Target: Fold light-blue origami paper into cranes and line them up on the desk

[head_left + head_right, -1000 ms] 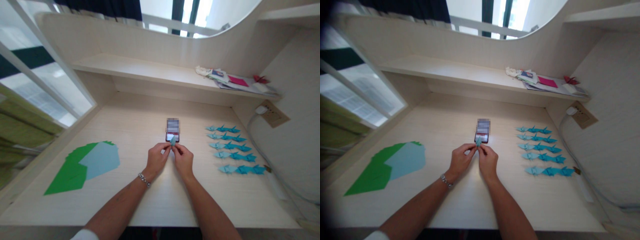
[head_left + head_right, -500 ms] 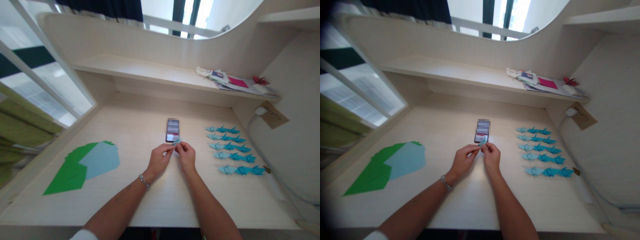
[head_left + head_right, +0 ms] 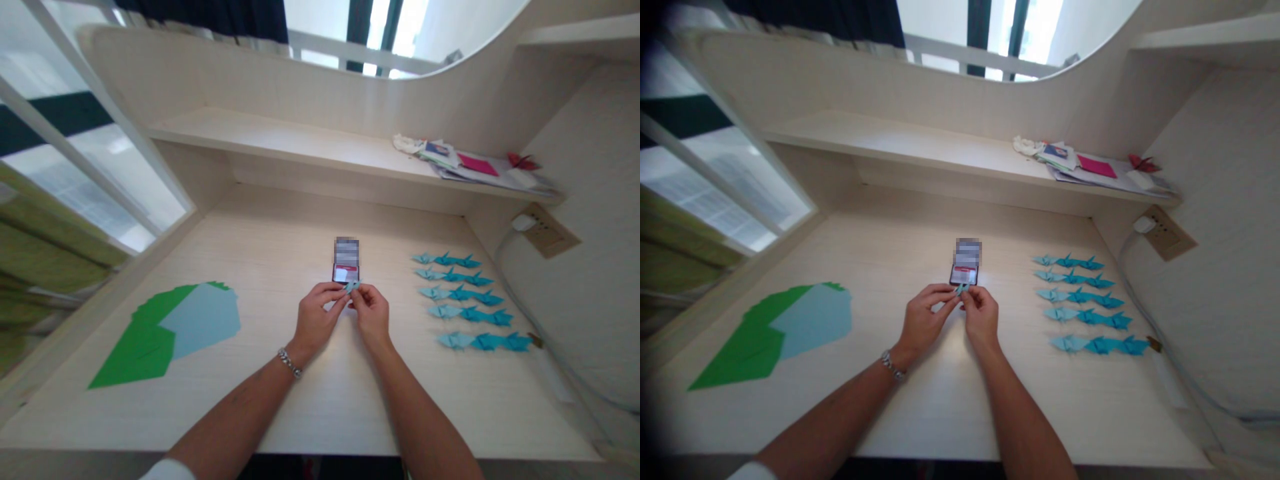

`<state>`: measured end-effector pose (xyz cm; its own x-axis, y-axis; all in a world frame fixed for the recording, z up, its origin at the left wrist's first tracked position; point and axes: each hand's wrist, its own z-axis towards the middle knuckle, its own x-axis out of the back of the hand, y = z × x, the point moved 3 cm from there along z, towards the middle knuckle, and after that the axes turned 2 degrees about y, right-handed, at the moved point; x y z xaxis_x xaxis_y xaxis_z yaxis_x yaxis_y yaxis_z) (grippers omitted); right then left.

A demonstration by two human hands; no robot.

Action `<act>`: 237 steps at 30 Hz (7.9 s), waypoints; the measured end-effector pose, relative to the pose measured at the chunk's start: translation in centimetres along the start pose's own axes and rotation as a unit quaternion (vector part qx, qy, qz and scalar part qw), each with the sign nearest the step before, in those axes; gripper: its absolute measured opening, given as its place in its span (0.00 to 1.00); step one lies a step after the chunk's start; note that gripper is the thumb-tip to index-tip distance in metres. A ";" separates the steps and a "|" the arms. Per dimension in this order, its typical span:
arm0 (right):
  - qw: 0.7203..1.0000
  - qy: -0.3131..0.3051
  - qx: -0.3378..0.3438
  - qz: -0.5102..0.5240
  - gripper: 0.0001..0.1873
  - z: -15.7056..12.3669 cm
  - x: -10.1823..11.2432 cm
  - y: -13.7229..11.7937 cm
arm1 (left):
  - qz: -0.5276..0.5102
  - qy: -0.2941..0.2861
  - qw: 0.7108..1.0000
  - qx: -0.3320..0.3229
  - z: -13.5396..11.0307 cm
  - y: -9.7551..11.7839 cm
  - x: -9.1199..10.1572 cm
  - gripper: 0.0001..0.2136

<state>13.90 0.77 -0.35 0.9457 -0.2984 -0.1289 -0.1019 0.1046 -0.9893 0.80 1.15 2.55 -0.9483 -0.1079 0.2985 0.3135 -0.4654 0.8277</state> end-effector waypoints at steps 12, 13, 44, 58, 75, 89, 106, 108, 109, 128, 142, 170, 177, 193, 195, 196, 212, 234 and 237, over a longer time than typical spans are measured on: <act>0.997 0.007 0.033 -0.074 0.10 -0.2 0.1 -0.2 | -0.022 -0.026 0.995 0.090 -0.2 -0.4 0.0 0.10; 0.996 0.007 0.038 -0.083 0.10 -0.2 0.1 -0.3 | -0.023 -0.028 0.995 0.096 -0.2 -0.4 -0.1 0.10; 0.994 -0.062 -0.042 -0.074 0.12 0.6 0.4 1.1 | -0.265 -0.071 0.920 0.280 0.1 -3.7 -1.3 0.14; 0.994 -0.052 -0.037 -0.087 0.11 0.6 0.5 0.9 | -0.282 -0.108 0.898 0.319 -0.4 -3.7 -1.7 0.15; 0.997 -0.038 -0.064 -0.024 0.14 0.9 0.7 1.3 | -0.181 -0.122 0.949 0.226 -0.4 -3.1 -1.6 0.11; 0.999 -0.015 -0.047 -0.002 0.11 0.8 1.0 0.7 | -0.199 -0.144 0.940 0.235 -0.4 -3.0 -1.8 0.12; 0.994 -0.074 -0.038 -0.075 0.08 1.1 1.6 0.2 | -0.177 -0.193 0.941 0.215 -0.4 -2.7 -1.7 0.10; 0.993 -0.067 -0.031 -0.095 0.08 1.2 1.7 0.3 | -0.166 -0.195 0.943 0.211 -0.4 -2.7 -1.7 0.10; 0.993 -0.067 -0.032 -0.096 0.08 1.2 1.7 0.3 | -0.160 -0.195 0.944 0.210 -0.4 -2.7 -1.7 0.10; 0.996 -0.066 -0.062 -0.012 0.14 1.0 1.7 -0.8 | -0.205 -0.195 0.923 0.261 -0.5 -2.8 -1.8 0.09; 0.975 -0.146 -0.083 -0.143 0.12 0.5 0.9 0.8 | -0.240 -0.078 0.923 0.292 -0.4 -4.4 -1.5 0.11; 0.997 -0.039 -0.062 -0.001 0.20 1.1 1.4 0.1 | -0.222 -0.066 0.935 0.270 0.0 -3.6 -1.1 0.11; 0.995 -0.045 -0.091 -0.003 0.18 0.8 0.9 0.3 | -0.254 -0.041 0.933 0.251 0.0 -3.6 -1.1 0.14; 0.998 -0.034 -0.057 -0.003 0.14 0.9 1.0 -0.2 | -0.279 -0.049 0.924 0.257 0.2 -3.7 -0.9 0.14; 0.998 -0.036 -0.054 -0.003 0.14 0.9 1.0 -0.3 | -0.275 -0.050 0.926 0.253 0.3 -3.6 -0.9 0.14; 0.998 -0.037 -0.052 -0.005 0.14 0.9 1.0 -0.3 | -0.273 -0.050 0.927 0.253 0.3 -3.6 -0.9 0.13; 0.997 -0.035 -0.069 0.007 0.14 0.8 1.0 -0.2 | -0.267 -0.068 0.931 0.241 0.2 -3.4 -0.9 0.10; 0.979 -0.133 -0.147 0.043 0.12 0.3 1.2 -0.4 | -0.286 -0.179 0.899 0.279 0.8 -2.4 -0.1 0.07; 0.975 -0.119 -0.173 0.072 0.11 0.2 1.2 -0.4 | -0.328 -0.169 0.881 0.294 0.7 -2.5 -0.2 0.07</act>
<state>15.15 0.56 -0.08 0.9543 -0.0717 -0.2900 -0.2987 -0.2095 -0.9311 0.19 2.94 0.72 -0.8970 0.3294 -0.2948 -0.2317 0.2176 0.9481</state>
